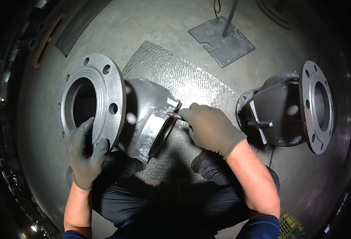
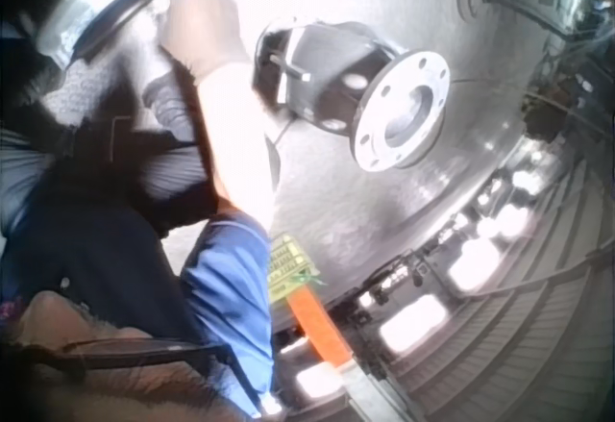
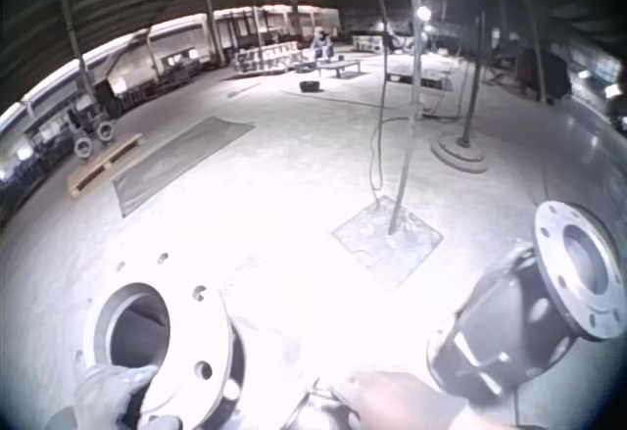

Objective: The person polishes or grinds the surface of a metal component using a die grinder.

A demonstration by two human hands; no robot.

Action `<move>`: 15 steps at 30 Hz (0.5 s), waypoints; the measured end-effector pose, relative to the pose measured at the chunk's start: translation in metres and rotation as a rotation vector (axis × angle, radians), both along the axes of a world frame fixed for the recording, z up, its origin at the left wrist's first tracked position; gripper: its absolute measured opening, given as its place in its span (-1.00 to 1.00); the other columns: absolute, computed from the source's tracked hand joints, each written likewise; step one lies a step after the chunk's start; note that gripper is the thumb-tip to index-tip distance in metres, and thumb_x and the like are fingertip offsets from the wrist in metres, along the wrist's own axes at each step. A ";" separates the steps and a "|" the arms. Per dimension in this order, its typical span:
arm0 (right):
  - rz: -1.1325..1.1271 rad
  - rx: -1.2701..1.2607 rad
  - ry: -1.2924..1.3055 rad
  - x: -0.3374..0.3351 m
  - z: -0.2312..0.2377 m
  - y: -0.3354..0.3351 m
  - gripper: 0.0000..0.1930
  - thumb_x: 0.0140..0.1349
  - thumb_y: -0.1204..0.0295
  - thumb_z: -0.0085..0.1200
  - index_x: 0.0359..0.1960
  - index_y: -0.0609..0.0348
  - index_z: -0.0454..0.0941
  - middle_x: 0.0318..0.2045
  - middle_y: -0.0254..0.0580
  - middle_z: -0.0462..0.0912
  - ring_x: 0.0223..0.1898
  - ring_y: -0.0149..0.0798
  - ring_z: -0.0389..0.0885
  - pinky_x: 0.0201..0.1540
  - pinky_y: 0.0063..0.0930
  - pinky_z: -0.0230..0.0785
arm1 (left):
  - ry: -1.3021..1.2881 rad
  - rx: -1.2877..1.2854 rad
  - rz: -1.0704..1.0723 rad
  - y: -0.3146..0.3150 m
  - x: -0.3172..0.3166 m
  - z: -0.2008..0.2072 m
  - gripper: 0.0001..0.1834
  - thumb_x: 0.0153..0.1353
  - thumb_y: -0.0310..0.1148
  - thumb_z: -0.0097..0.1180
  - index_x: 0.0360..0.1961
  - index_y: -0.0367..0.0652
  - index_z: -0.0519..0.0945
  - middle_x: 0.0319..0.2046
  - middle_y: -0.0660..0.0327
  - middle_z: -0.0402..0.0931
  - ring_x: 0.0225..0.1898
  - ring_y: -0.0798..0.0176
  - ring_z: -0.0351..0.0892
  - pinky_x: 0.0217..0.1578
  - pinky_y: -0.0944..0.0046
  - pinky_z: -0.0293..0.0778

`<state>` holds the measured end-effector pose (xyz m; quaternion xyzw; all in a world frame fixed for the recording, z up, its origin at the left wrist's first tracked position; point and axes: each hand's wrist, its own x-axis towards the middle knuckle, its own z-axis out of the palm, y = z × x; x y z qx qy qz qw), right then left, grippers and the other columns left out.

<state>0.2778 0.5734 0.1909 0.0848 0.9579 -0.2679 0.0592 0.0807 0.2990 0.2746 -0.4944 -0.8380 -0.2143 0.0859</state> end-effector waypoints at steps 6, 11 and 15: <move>-0.232 -0.162 0.122 0.031 0.002 -0.019 -0.52 0.18 0.52 0.17 0.20 0.10 0.59 -0.17 0.05 0.63 -0.10 0.16 0.66 0.00 -0.01 0.55 | 0.005 0.006 -0.027 -0.002 0.000 0.001 -0.46 0.13 -0.29 0.47 0.12 -0.32 0.70 -0.06 -0.05 0.72 -0.07 -0.09 0.68 0.06 0.02 0.55; -0.204 -0.167 0.075 0.028 0.010 -0.036 -0.50 0.18 0.53 0.18 0.22 0.09 0.59 -0.17 0.05 0.63 -0.10 0.16 0.66 -0.01 -0.01 0.55 | 0.043 0.090 -0.054 0.006 -0.002 -0.002 -0.45 0.06 -0.18 0.49 0.02 -0.31 0.71 -0.23 -0.03 0.73 -0.26 -0.06 0.67 -0.12 0.04 0.52; -0.160 -0.209 0.054 0.030 0.014 -0.046 -0.51 0.18 0.53 0.18 0.21 0.10 0.59 -0.17 0.06 0.63 -0.11 0.18 0.66 -0.01 -0.01 0.54 | -0.029 0.027 0.008 0.001 0.003 0.002 -0.43 0.07 -0.27 0.52 0.10 -0.28 0.72 -0.03 -0.04 0.75 -0.02 -0.09 0.72 0.09 0.05 0.55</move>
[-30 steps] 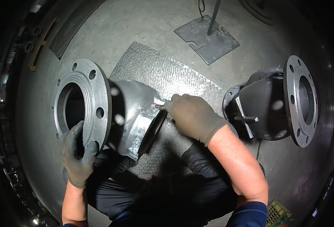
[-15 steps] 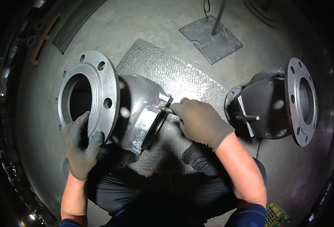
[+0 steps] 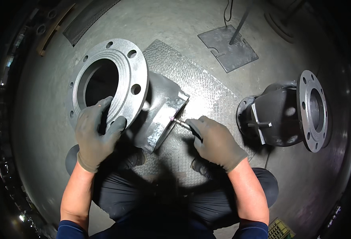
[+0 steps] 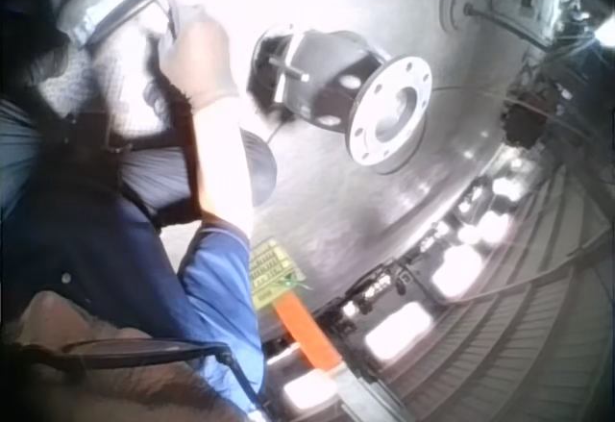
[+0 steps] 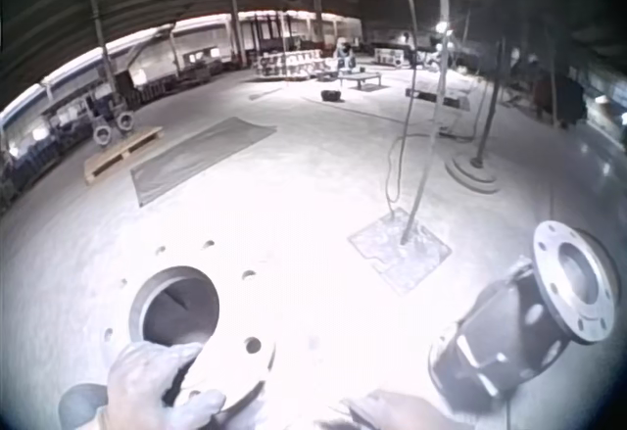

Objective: The person polishes or grinds the surface of a metal component using a die grinder.

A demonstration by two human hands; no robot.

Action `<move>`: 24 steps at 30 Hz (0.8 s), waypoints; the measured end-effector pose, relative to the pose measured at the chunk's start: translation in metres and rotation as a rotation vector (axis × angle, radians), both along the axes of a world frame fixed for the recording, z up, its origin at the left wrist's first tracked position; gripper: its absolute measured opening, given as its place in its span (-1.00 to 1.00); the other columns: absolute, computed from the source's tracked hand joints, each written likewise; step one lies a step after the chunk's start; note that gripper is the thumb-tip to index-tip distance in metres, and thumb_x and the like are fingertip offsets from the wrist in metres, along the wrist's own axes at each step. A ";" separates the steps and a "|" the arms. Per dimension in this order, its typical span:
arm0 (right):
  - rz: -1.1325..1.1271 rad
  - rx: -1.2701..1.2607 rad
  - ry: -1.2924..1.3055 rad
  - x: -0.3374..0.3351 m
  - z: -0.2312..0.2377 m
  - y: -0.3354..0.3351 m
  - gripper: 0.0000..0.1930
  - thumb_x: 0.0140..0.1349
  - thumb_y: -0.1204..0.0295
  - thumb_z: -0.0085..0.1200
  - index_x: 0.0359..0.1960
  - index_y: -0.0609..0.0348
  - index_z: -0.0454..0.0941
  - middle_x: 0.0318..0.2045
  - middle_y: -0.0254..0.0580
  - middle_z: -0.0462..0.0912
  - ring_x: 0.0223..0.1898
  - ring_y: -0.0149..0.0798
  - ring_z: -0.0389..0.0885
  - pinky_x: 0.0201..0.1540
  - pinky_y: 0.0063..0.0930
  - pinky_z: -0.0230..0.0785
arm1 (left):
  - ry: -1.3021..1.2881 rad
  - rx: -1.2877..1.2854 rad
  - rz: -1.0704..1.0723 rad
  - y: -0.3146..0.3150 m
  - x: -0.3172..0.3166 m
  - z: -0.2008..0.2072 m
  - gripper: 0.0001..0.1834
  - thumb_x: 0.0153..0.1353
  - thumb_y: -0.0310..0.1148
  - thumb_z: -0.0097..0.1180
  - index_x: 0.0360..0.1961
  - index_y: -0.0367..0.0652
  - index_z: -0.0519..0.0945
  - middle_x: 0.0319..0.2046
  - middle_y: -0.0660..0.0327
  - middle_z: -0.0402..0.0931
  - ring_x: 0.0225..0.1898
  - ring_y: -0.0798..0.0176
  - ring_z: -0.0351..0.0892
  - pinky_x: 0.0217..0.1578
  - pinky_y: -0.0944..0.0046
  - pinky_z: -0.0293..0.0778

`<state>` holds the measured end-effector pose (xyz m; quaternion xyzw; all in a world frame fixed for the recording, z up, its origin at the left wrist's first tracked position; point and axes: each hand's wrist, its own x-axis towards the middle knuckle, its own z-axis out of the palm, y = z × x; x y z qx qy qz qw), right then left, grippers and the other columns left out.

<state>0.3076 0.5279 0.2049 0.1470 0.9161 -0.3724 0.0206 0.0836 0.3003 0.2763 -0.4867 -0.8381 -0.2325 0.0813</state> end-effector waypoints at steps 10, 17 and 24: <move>-0.025 -0.013 0.083 0.004 -0.017 0.003 -0.49 0.18 0.53 0.19 0.24 0.12 0.58 -0.17 0.10 0.64 -0.12 0.21 0.67 0.00 0.01 0.53 | -0.024 -0.013 0.002 0.001 0.000 0.002 -0.43 0.07 -0.22 0.51 0.09 -0.29 0.72 -0.07 -0.04 0.75 -0.07 -0.07 0.71 0.05 0.06 0.55; -0.005 -0.083 0.097 0.003 -0.021 0.002 -0.49 0.19 0.55 0.18 0.24 0.11 0.59 -0.17 0.10 0.64 -0.12 0.20 0.67 -0.01 -0.01 0.53 | 0.002 -0.007 0.007 0.000 0.000 0.000 -0.43 0.07 -0.24 0.52 0.10 -0.28 0.72 -0.04 -0.04 0.75 -0.03 -0.08 0.72 0.08 0.06 0.55; -0.059 -0.137 0.136 0.005 -0.038 0.002 -0.51 0.21 0.58 0.14 0.22 0.13 0.61 -0.16 0.12 0.65 -0.11 0.21 0.67 0.00 -0.03 0.53 | -0.009 -0.007 0.001 0.000 -0.001 0.000 -0.44 0.08 -0.25 0.52 0.10 -0.27 0.72 -0.03 -0.03 0.76 -0.02 -0.08 0.73 0.08 0.05 0.56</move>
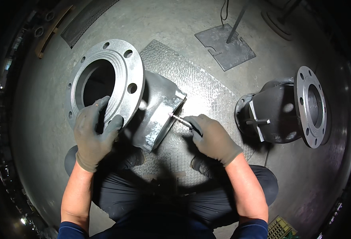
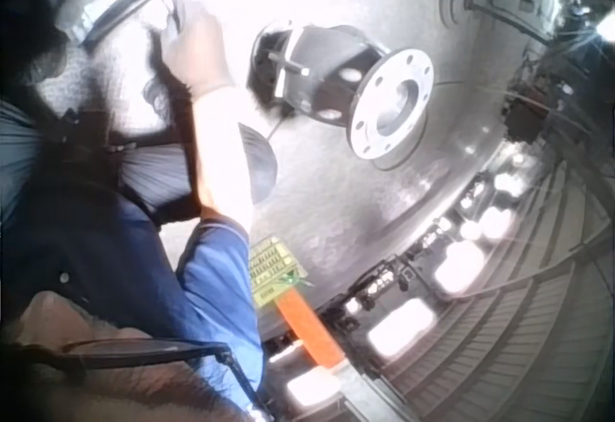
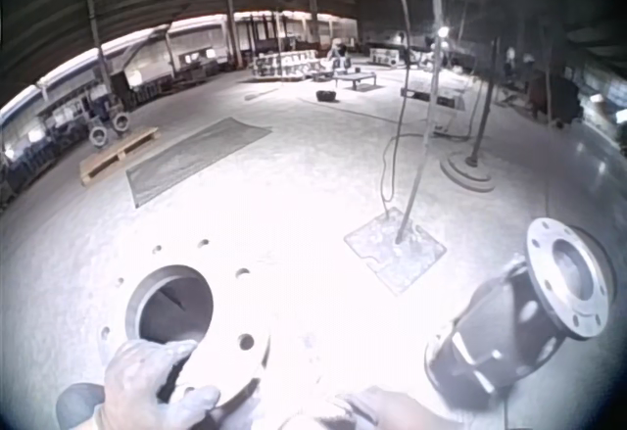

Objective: The person polishes or grinds the surface of a metal component using a die grinder.

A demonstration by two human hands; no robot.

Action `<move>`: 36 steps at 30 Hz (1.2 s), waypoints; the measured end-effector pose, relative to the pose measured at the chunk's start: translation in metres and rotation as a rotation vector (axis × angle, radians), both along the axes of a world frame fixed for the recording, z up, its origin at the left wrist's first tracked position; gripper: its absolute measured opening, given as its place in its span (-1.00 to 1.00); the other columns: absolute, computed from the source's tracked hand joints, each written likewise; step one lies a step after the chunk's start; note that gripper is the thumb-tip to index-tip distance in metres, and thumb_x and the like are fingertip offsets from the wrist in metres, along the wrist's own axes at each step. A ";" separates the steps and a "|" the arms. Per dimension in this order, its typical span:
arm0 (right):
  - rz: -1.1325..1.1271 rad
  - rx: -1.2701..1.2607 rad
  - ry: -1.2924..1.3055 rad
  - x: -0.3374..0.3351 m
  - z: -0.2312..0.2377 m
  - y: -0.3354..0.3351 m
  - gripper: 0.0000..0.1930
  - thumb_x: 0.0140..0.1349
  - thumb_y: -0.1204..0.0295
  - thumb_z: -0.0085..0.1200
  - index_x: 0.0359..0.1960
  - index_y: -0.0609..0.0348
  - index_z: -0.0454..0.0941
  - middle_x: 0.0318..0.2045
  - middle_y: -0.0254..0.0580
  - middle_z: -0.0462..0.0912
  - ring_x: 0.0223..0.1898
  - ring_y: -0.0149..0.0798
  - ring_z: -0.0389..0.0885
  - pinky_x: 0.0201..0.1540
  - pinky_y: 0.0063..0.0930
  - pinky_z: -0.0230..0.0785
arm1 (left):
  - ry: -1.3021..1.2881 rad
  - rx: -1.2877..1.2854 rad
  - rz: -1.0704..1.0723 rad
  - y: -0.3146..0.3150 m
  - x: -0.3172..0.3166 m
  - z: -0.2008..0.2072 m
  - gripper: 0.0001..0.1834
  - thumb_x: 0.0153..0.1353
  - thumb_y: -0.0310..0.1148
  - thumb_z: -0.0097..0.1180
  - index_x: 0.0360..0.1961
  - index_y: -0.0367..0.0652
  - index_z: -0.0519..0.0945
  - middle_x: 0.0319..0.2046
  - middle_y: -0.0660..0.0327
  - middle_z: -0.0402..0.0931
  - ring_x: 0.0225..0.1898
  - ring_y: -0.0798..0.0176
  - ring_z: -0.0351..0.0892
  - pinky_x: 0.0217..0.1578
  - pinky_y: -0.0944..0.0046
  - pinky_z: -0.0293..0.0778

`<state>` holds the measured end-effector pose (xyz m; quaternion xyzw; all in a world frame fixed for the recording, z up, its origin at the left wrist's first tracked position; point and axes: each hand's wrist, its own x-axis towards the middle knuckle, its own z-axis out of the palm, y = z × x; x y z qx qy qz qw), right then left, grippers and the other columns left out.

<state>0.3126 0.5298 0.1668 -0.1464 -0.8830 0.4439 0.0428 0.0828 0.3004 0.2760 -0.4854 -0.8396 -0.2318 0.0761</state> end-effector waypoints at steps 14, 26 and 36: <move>0.014 0.043 -0.042 -0.001 0.005 -0.006 -0.53 0.23 0.57 0.15 0.22 0.10 0.56 -0.13 0.11 0.63 -0.06 0.21 0.65 0.02 0.00 0.53 | -0.010 -0.017 0.011 0.001 0.002 0.002 -0.46 0.11 -0.26 0.50 0.10 -0.28 0.72 -0.03 -0.03 0.75 0.00 -0.08 0.73 0.12 0.05 0.55; 0.010 0.240 -0.174 -0.011 0.035 0.001 -0.62 0.22 0.52 0.19 0.10 0.16 0.59 -0.17 0.11 0.65 -0.09 0.20 0.68 0.01 0.02 0.55 | 0.021 -0.009 0.004 -0.001 0.001 0.000 -0.48 0.12 -0.29 0.51 0.10 -0.28 0.72 0.01 -0.03 0.75 0.04 -0.07 0.72 0.14 0.05 0.57; 0.011 0.223 -0.098 -0.020 0.034 -0.019 -0.53 0.25 0.51 0.21 0.23 0.17 0.53 -0.15 0.13 0.66 -0.06 0.21 0.69 0.04 0.01 0.54 | 0.019 0.061 -0.028 -0.003 -0.005 0.000 -0.56 0.14 -0.38 0.45 0.06 -0.31 0.74 -0.02 -0.06 0.77 0.02 -0.06 0.77 0.10 0.08 0.61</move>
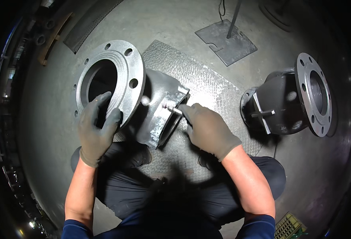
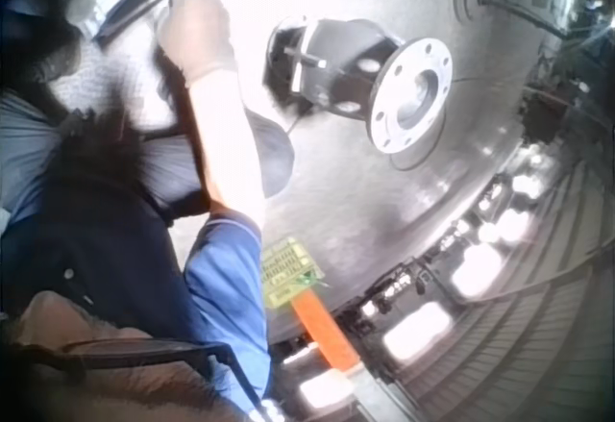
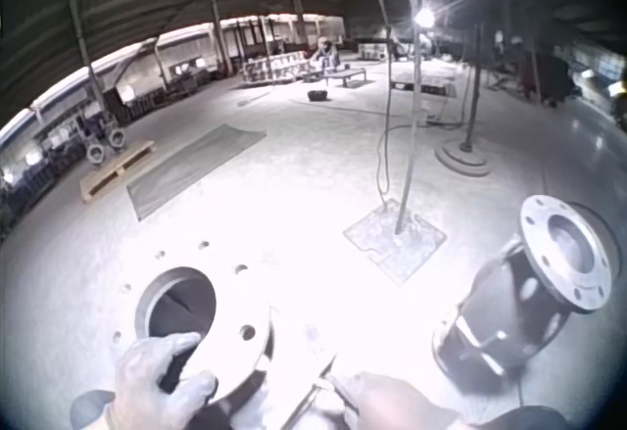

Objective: The person polishes or grinds the surface of a metal component using a die grinder.

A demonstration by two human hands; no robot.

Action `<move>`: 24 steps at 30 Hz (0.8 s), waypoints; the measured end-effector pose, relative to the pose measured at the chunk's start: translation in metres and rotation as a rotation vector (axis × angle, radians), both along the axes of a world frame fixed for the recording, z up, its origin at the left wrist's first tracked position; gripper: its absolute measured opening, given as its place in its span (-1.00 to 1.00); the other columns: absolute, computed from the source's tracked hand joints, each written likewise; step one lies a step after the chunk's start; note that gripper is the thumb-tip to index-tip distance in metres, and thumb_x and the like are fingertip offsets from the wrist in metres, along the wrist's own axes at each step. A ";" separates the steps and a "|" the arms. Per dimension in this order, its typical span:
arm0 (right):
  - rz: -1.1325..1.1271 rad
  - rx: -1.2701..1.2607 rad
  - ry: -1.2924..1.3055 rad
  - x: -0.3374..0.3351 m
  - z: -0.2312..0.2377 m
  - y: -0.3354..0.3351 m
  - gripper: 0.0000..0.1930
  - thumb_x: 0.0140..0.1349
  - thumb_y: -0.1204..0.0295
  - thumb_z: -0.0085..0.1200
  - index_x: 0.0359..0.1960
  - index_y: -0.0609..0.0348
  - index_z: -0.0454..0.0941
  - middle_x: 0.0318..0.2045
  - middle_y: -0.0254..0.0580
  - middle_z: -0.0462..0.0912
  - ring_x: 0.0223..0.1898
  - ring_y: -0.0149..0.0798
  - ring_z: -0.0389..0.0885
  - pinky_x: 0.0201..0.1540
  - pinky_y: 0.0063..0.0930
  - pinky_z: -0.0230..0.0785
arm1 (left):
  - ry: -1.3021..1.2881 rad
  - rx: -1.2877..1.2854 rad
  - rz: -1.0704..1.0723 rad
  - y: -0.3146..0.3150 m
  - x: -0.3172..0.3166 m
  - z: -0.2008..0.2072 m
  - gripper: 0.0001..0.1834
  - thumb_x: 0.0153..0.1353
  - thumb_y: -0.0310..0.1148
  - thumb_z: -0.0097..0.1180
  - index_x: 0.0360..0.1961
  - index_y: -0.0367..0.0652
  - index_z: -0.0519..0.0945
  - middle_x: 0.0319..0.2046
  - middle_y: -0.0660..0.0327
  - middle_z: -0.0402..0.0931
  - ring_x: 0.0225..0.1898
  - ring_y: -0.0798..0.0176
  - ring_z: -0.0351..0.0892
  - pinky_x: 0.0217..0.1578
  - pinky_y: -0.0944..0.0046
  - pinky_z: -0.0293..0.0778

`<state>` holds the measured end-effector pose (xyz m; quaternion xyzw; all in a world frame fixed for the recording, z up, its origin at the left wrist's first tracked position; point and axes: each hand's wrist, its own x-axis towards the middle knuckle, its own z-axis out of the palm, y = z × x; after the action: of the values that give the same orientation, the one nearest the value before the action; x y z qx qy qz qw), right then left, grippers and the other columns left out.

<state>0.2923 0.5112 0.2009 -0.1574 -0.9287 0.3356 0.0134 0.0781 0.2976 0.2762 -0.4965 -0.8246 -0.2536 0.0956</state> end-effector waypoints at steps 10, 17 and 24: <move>0.040 0.084 0.033 -0.016 -0.008 -0.054 -0.46 0.24 0.60 0.15 0.28 0.31 0.38 -0.16 0.16 0.58 -0.16 0.17 0.72 -0.12 -0.01 0.63 | -0.019 0.051 0.012 0.001 0.002 -0.005 -0.55 0.15 -0.29 0.45 0.05 -0.24 0.74 -0.07 -0.03 0.76 0.00 -0.08 0.74 0.10 0.05 0.56; -0.041 0.073 -0.003 -0.015 -0.001 -0.056 -0.45 0.24 0.61 0.15 0.30 0.35 0.37 -0.14 0.17 0.59 -0.15 0.17 0.72 -0.11 -0.03 0.64 | -0.074 0.007 0.053 0.002 0.006 -0.001 -0.56 0.15 -0.32 0.46 0.06 -0.23 0.75 -0.02 -0.03 0.77 0.06 -0.09 0.74 0.16 0.05 0.56; -0.046 0.066 -0.026 -0.013 -0.003 -0.058 -0.43 0.22 0.62 0.16 0.30 0.38 0.35 -0.14 0.19 0.59 -0.15 0.17 0.72 -0.10 -0.03 0.64 | -0.049 0.038 0.026 0.003 0.005 -0.002 -0.55 0.14 -0.30 0.46 0.05 -0.22 0.75 -0.05 -0.01 0.76 0.03 -0.08 0.74 0.13 0.06 0.57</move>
<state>0.2790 0.4530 0.1981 -0.1824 -0.9354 0.3024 0.0144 0.0834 0.3004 0.2740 -0.4775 -0.8282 -0.2799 0.0880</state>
